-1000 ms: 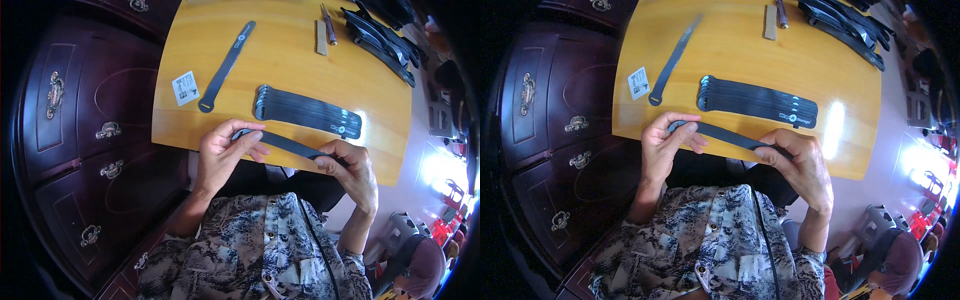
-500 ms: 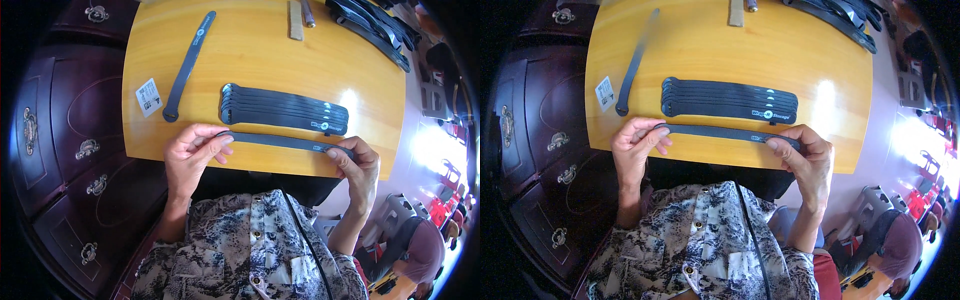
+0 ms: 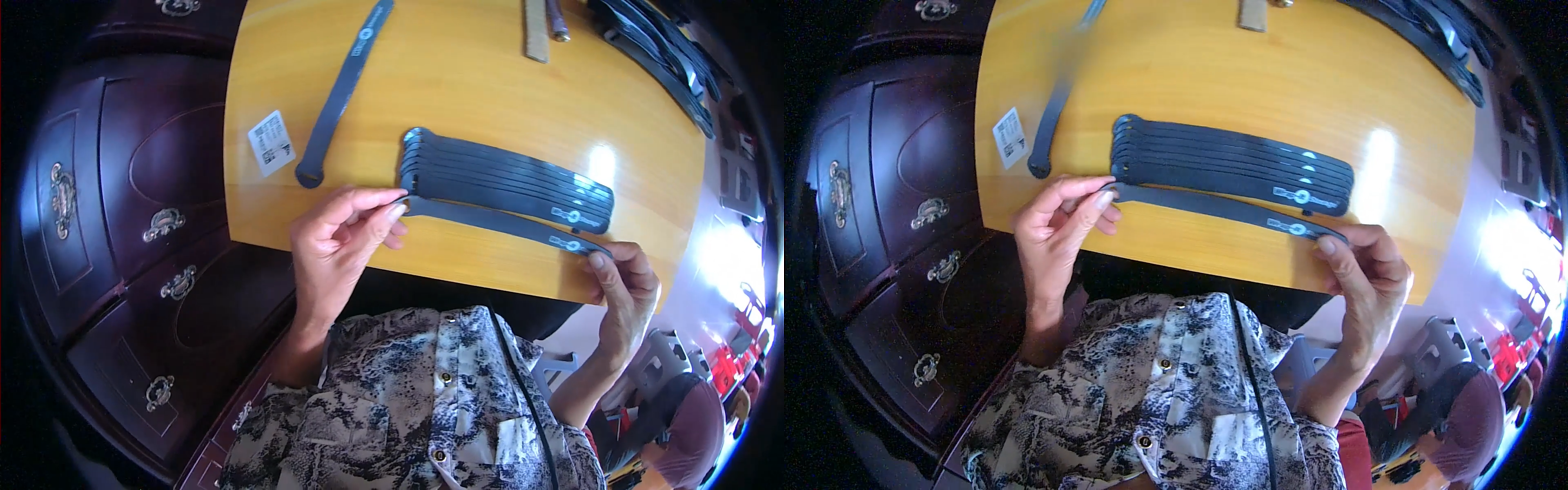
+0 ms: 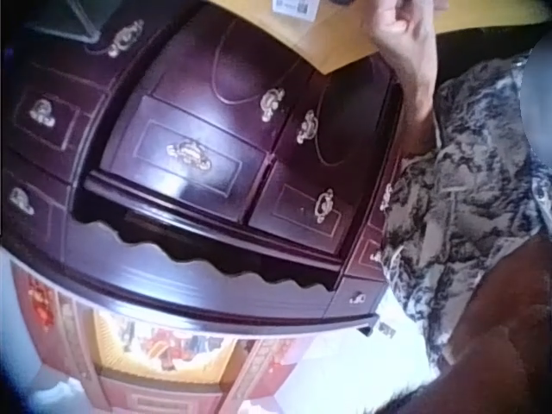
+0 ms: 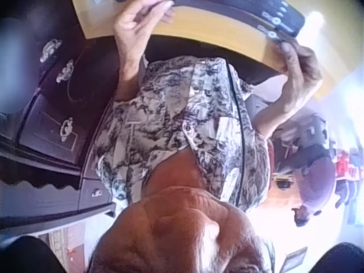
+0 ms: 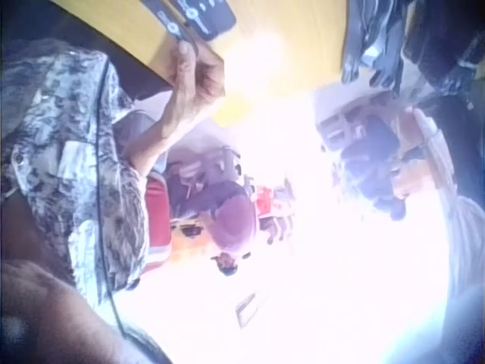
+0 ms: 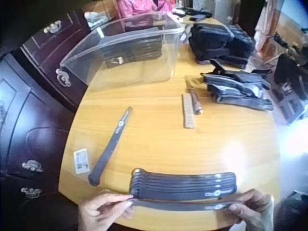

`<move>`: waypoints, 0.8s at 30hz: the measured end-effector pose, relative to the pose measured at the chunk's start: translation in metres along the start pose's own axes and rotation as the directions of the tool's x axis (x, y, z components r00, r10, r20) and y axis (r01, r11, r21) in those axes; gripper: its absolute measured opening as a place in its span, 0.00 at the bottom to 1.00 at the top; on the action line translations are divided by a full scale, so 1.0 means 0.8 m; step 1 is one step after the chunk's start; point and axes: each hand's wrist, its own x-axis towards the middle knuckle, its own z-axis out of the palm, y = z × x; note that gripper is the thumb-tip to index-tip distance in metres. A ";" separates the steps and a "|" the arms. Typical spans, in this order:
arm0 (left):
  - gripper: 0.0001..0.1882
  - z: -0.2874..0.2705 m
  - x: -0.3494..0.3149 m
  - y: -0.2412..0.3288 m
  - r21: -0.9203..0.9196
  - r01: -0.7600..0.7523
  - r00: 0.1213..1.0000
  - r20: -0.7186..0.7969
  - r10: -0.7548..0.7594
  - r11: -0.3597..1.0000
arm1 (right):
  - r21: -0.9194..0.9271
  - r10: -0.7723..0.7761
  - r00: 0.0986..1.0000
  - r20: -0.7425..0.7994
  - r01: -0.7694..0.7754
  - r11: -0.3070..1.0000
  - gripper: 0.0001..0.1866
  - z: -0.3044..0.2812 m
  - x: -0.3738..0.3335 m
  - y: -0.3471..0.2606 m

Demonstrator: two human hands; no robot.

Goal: Sorting and stacking black fabric straps on a wooden table.

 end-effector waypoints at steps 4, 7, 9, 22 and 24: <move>0.05 0.003 0.002 0.001 -0.086 0.013 0.999 -0.035 -0.016 0.996 | 0.002 -0.036 0.999 -0.009 0.036 0.999 0.07 -0.002 0.001 0.004; 0.04 0.005 0.007 0.004 -0.056 0.017 0.999 -0.042 -0.019 0.998 | 0.045 -0.027 0.999 -0.033 0.029 0.999 0.07 0.000 0.000 0.001; 0.04 0.005 0.007 0.002 -0.047 -0.001 1.000 -0.012 0.000 0.999 | 0.057 -0.047 0.998 -0.033 0.049 0.997 0.08 -0.003 -0.001 0.004; 0.04 0.005 0.008 0.001 0.060 0.046 0.998 -0.046 -0.043 0.997 | 0.042 -0.042 0.995 -0.088 0.046 0.998 0.07 -0.004 0.004 0.014; 0.04 0.009 0.011 0.000 0.087 0.030 0.995 -0.099 -0.021 0.996 | 0.060 -0.042 0.995 -0.088 0.047 0.997 0.07 -0.004 0.004 0.014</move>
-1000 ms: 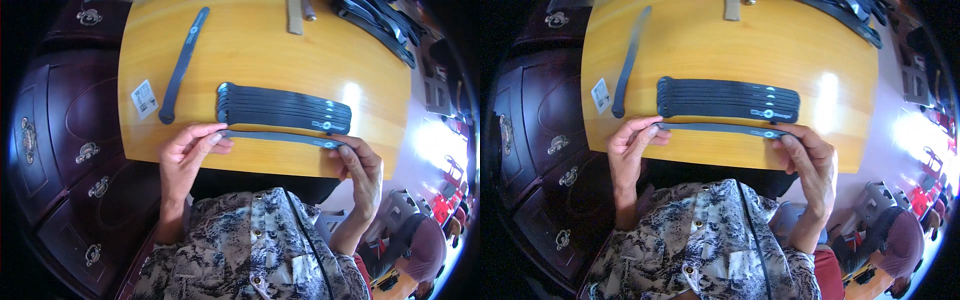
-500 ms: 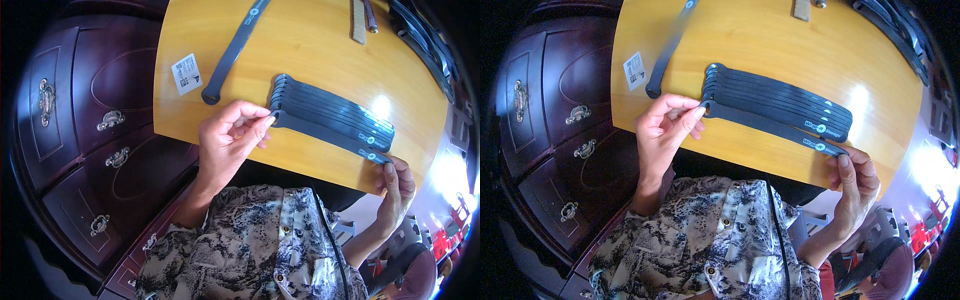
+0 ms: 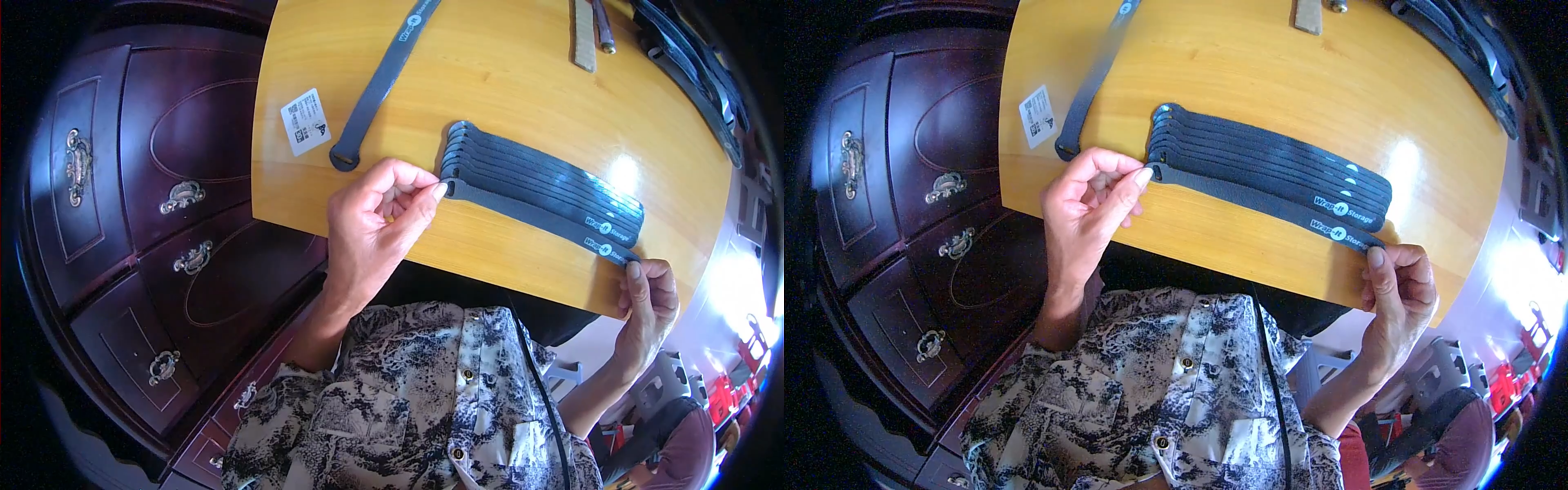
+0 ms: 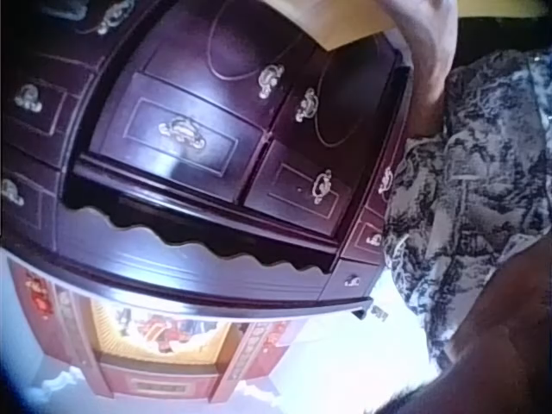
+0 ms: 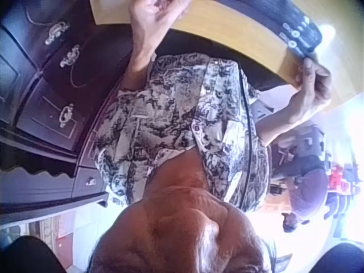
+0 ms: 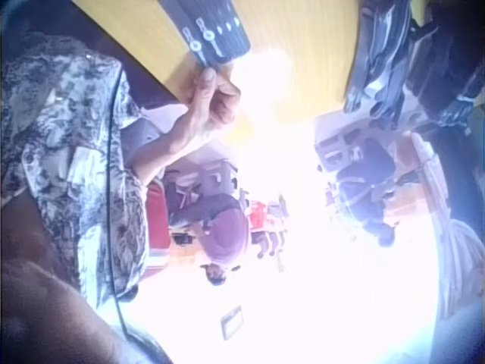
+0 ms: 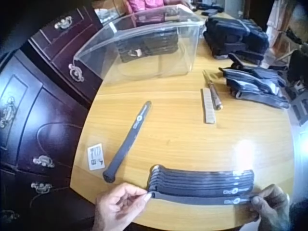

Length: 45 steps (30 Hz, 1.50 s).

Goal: Sorting and stacking black fabric straps on a wooden table.

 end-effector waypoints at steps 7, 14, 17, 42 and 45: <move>0.05 -0.001 0.006 0.011 0.038 0.098 0.995 0.009 -0.099 0.994 | -0.024 -0.012 1.000 0.008 0.013 1.000 0.07 0.001 0.002 0.002; 0.06 -0.002 0.010 0.012 0.063 0.095 0.995 0.022 -0.096 0.993 | -0.051 0.007 1.000 -0.006 -0.007 0.999 0.07 0.008 0.001 -0.002; 0.07 -0.003 0.009 0.014 0.061 0.086 0.996 0.011 -0.087 0.994 | -0.048 0.013 1.000 0.003 -0.013 0.999 0.08 0.010 0.003 -0.001; 0.08 0.006 0.009 0.016 0.143 0.144 0.989 -0.003 -0.145 0.979 | 0.010 0.097 0.995 0.000 -0.097 0.995 0.06 0.012 0.007 -0.007; 0.08 0.005 0.010 0.016 0.153 0.141 0.990 -0.006 -0.142 0.978 | -0.003 0.087 0.996 0.015 -0.087 0.996 0.06 0.011 0.008 -0.010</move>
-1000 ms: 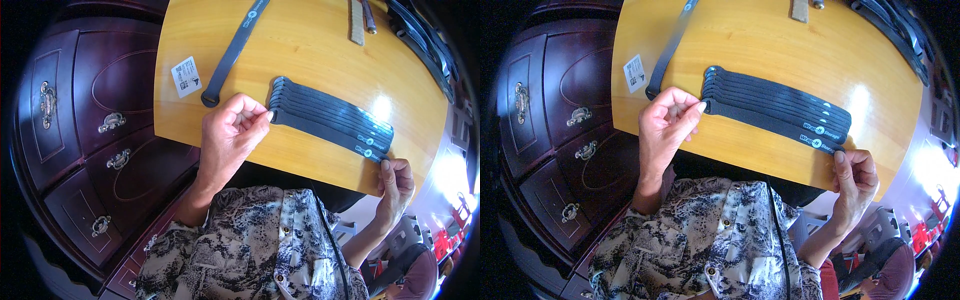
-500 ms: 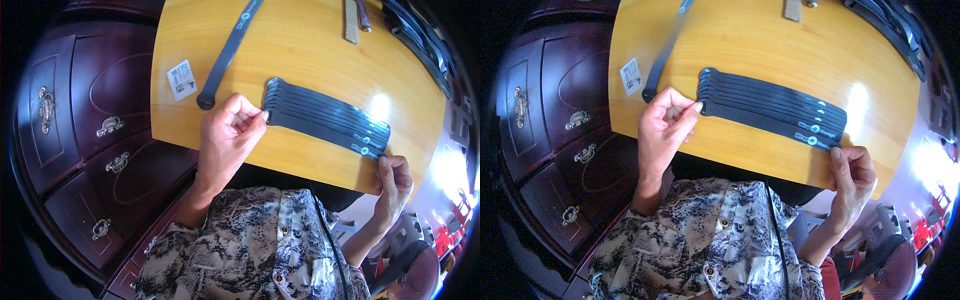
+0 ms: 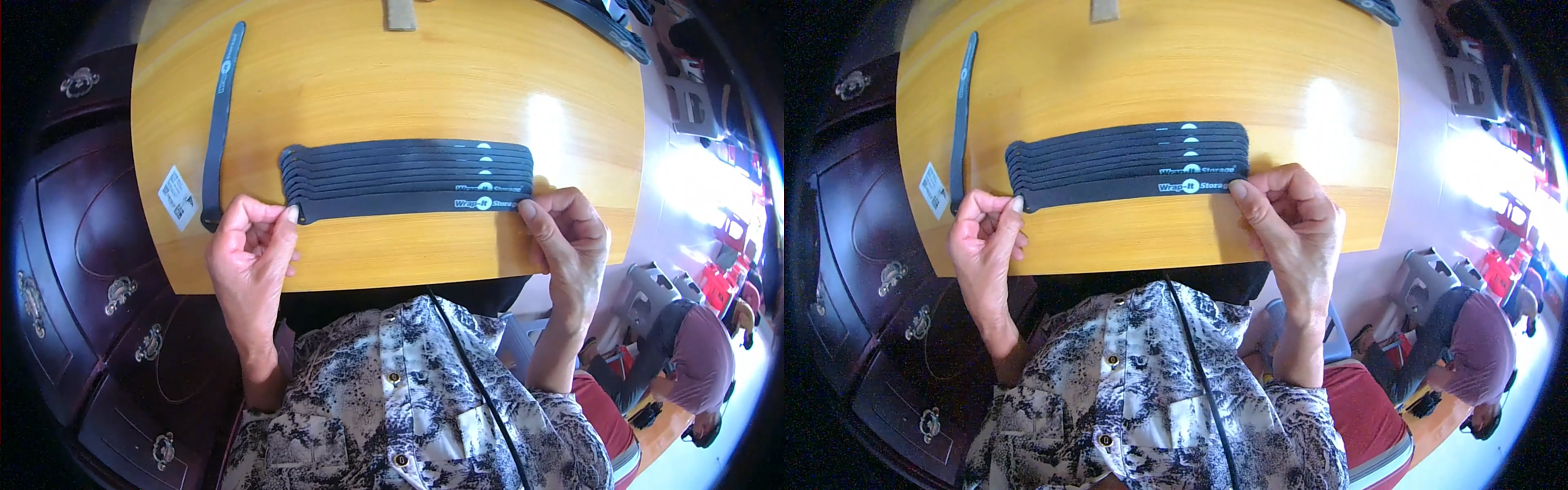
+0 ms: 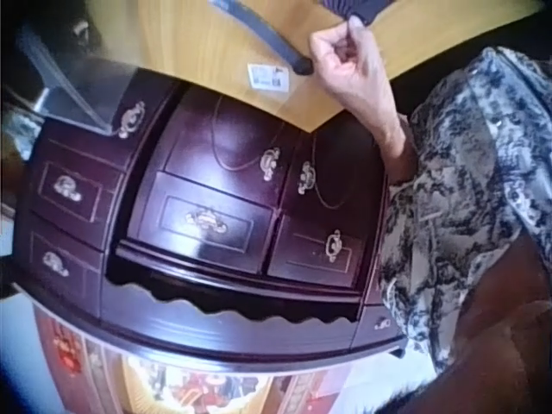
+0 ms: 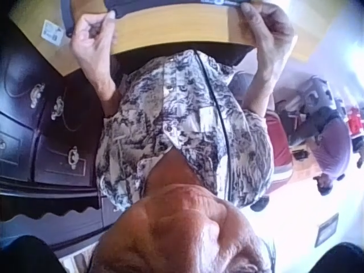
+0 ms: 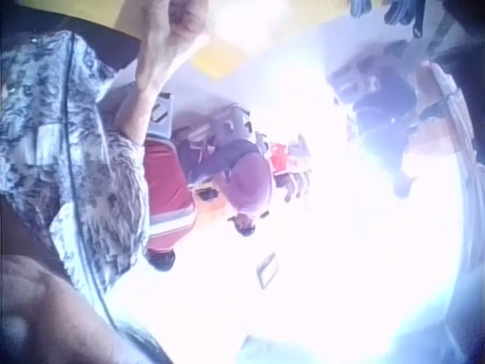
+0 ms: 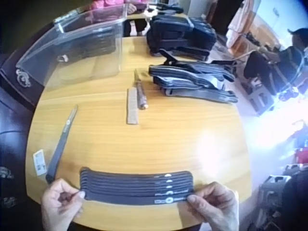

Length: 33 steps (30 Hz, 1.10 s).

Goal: Sorting and stacking black fabric straps on a wooden table.

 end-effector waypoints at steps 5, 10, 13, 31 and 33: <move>0.08 0.005 0.000 0.002 0.022 -0.004 1.000 -0.010 0.005 1.000 | 0.008 0.031 1.000 -0.003 -0.031 0.999 0.07 -0.002 0.002 -0.003; 0.08 0.006 -0.001 0.006 0.030 0.014 1.000 -0.017 -0.013 0.999 | 0.015 0.059 0.998 -0.012 -0.059 0.998 0.07 0.001 0.003 -0.005; 0.08 0.006 -0.002 0.007 0.030 0.014 1.000 -0.024 -0.014 0.999 | -0.008 0.064 0.998 -0.025 -0.064 0.998 0.07 0.003 0.003 -0.007; 0.08 0.004 0.000 0.006 0.039 0.036 0.999 -0.016 -0.035 0.999 | -0.225 0.049 0.998 -0.037 -0.056 0.973 0.09 0.011 0.009 -0.027; 0.08 0.002 0.001 0.006 0.031 0.040 0.999 -0.009 -0.040 0.999 | -0.212 0.047 0.998 -0.032 -0.053 0.976 0.10 0.009 0.014 -0.033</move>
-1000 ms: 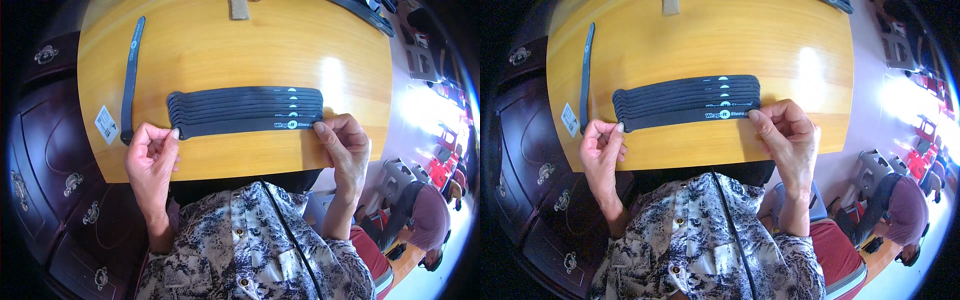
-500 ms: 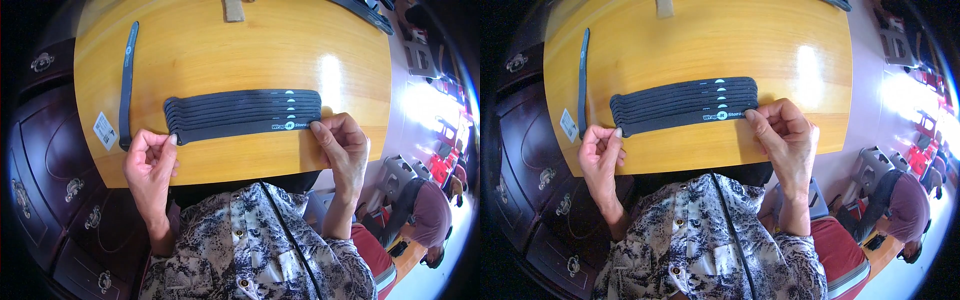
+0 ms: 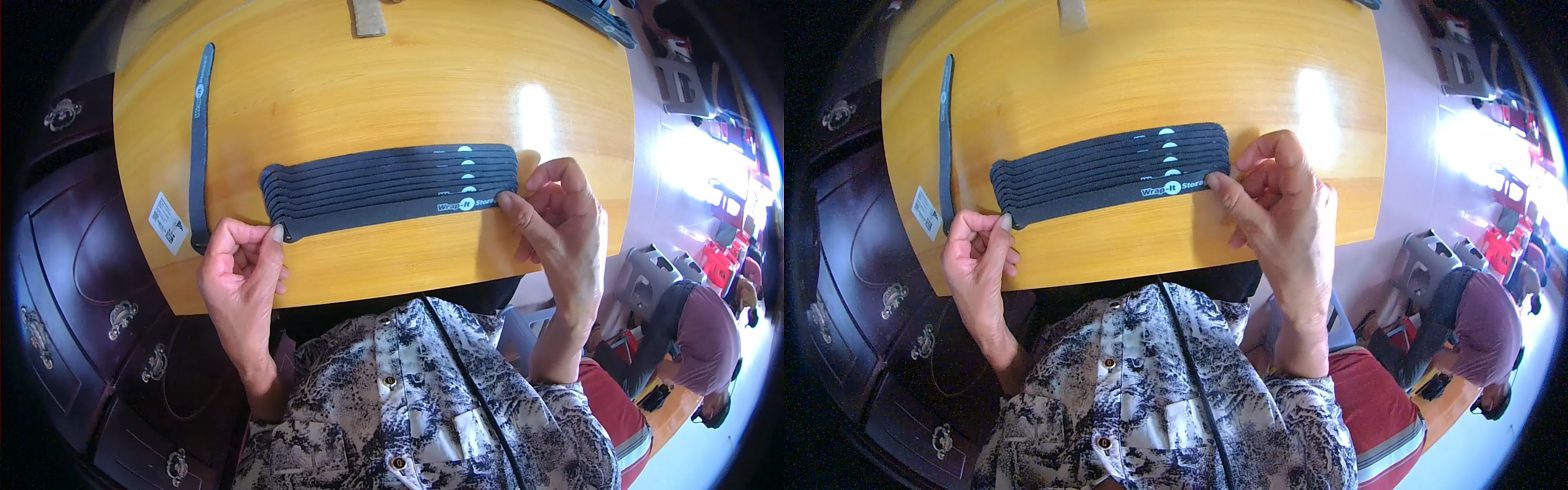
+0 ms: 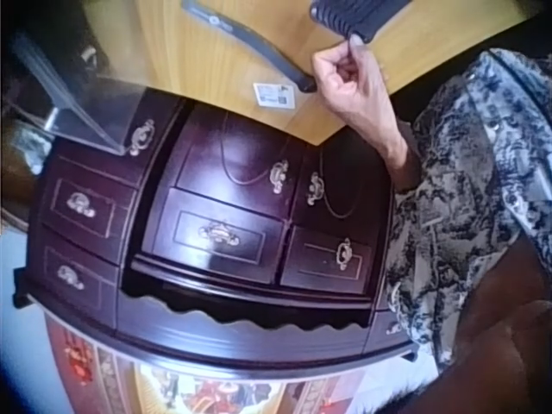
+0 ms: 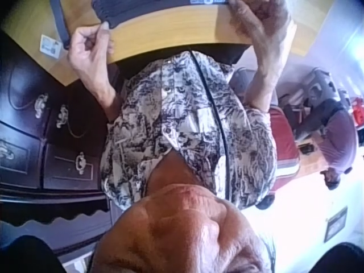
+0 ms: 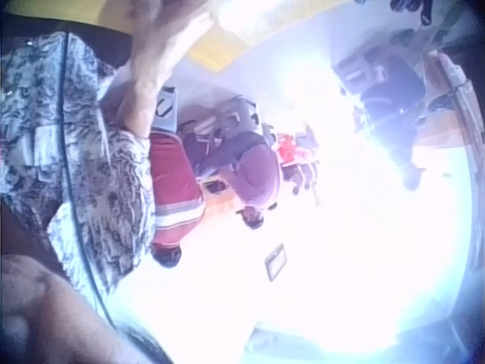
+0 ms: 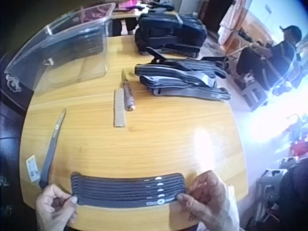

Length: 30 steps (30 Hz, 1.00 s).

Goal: Sorting and stacking black fabric straps on a wooden table.

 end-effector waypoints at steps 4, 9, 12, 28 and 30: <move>0.07 -0.004 0.001 0.000 -0.002 -0.001 1.000 0.018 0.001 1.000 | -0.025 0.042 0.994 0.102 -0.040 0.999 0.12 -0.012 0.017 0.004; 0.06 -0.006 -0.001 -0.005 -0.047 -0.018 0.999 0.033 0.020 0.999 | 0.068 0.067 0.974 0.216 -0.084 0.994 0.10 -0.018 0.022 0.012; 0.05 -0.002 -0.001 -0.002 -0.101 -0.057 0.996 0.061 0.064 0.993 | 0.044 0.021 0.981 0.194 -0.030 0.999 0.08 -0.024 0.015 0.012; 0.09 0.032 0.012 0.004 0.231 -0.576 0.818 0.171 0.550 0.784 | -0.139 -0.121 0.937 0.329 0.175 0.975 0.14 0.037 0.016 -0.012; 0.10 0.031 0.015 0.011 0.177 -0.500 0.861 0.210 0.464 0.848 | -0.034 -0.059 0.949 0.310 0.073 0.997 0.18 0.037 0.020 -0.016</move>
